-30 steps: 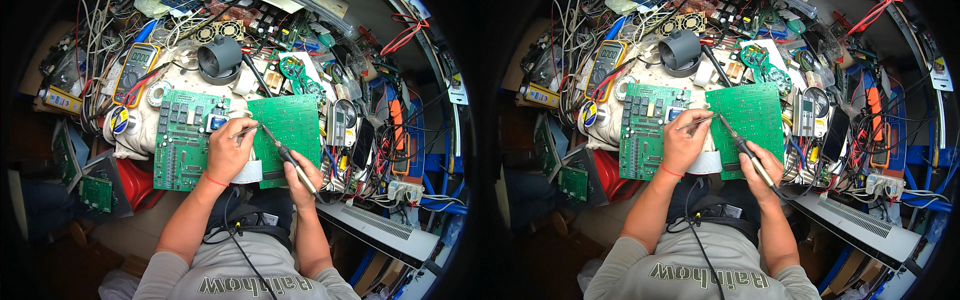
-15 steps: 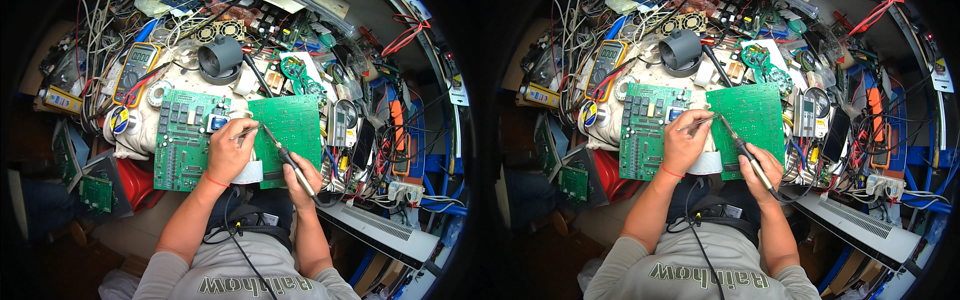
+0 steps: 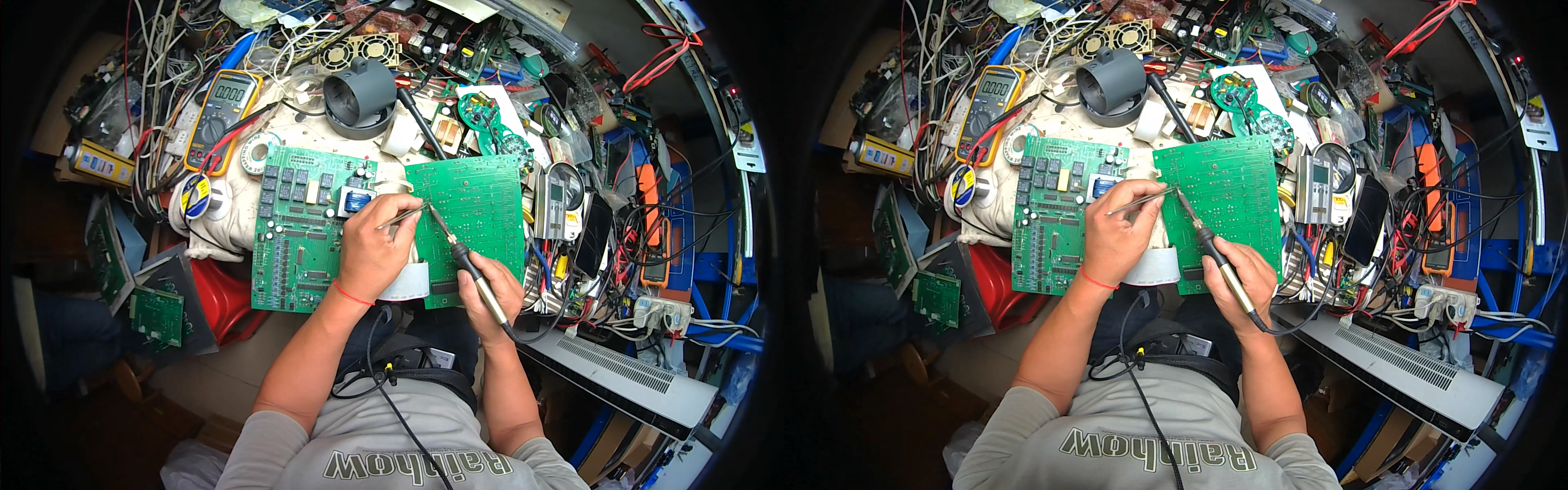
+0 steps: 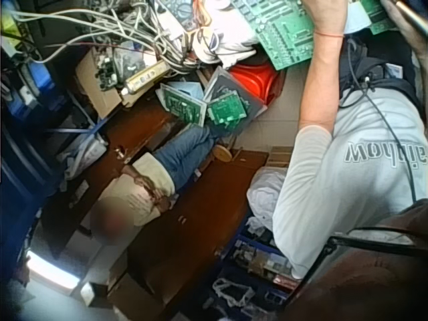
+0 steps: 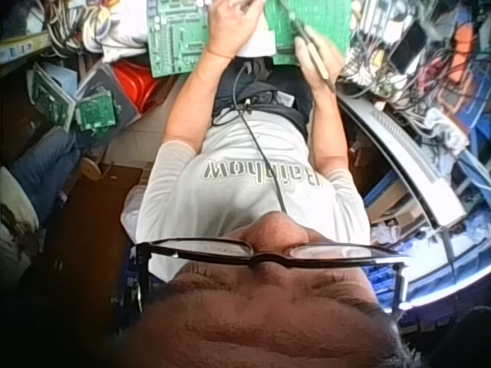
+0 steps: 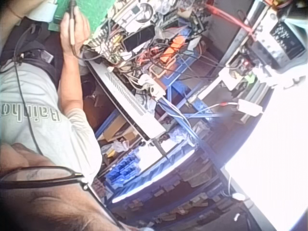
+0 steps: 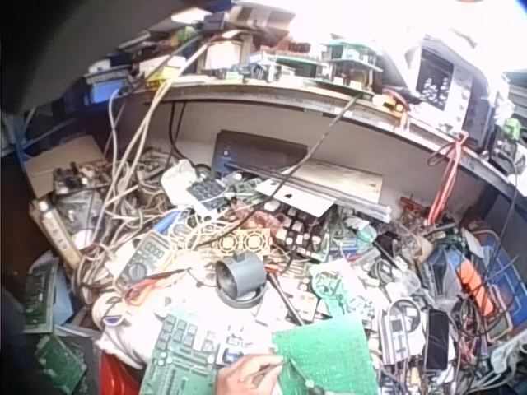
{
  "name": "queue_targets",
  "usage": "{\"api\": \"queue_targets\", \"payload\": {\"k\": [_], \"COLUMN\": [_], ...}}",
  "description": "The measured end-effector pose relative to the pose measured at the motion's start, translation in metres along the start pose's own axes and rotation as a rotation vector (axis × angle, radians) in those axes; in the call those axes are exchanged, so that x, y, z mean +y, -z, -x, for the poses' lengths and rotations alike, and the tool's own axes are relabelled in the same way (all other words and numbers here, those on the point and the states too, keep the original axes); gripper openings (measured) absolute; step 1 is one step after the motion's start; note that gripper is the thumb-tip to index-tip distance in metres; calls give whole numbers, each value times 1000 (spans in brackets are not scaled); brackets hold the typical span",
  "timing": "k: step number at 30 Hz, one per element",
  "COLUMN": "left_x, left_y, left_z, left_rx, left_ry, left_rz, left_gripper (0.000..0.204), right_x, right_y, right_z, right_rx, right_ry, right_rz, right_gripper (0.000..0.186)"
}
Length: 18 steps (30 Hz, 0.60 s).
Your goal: The person solders multiple points on a green circuit board using a soldering iron and solder wire, then uses a multimeter to test continuity on the board. The person also briefly inspects the board with a magnifying glass.
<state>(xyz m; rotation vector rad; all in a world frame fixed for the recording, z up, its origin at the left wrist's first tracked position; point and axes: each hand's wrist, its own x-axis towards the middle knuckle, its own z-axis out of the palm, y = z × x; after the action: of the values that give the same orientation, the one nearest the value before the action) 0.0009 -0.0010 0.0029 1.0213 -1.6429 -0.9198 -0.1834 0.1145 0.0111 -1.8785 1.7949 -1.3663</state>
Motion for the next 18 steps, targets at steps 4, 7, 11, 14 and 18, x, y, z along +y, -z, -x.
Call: {"api": "queue_targets", "payload": {"k": [4,7,11,14,18], "left_x": [0,-1,-2,-2,-1], "left_y": [0,0,-1,-1,-1], "left_z": [0,1,0,1,0], "left_rx": [-2,-1,4,11,17], "left_ry": [-2,-1,-24,-52,-66], "left_rz": [-2,8,31,7,-3], "left_gripper": [14,14,14,13,13], "right_x": [0,2,4,6,7], "right_y": [-1,-2,-2,-2,-2], "right_z": [-1,-1,0,1,3], "right_rx": [15,23,18,10,6], "right_ry": [42,67,70,69,55], "right_rz": [17,24,21,25,22], "right_gripper": [35,35,35,35,35]}}
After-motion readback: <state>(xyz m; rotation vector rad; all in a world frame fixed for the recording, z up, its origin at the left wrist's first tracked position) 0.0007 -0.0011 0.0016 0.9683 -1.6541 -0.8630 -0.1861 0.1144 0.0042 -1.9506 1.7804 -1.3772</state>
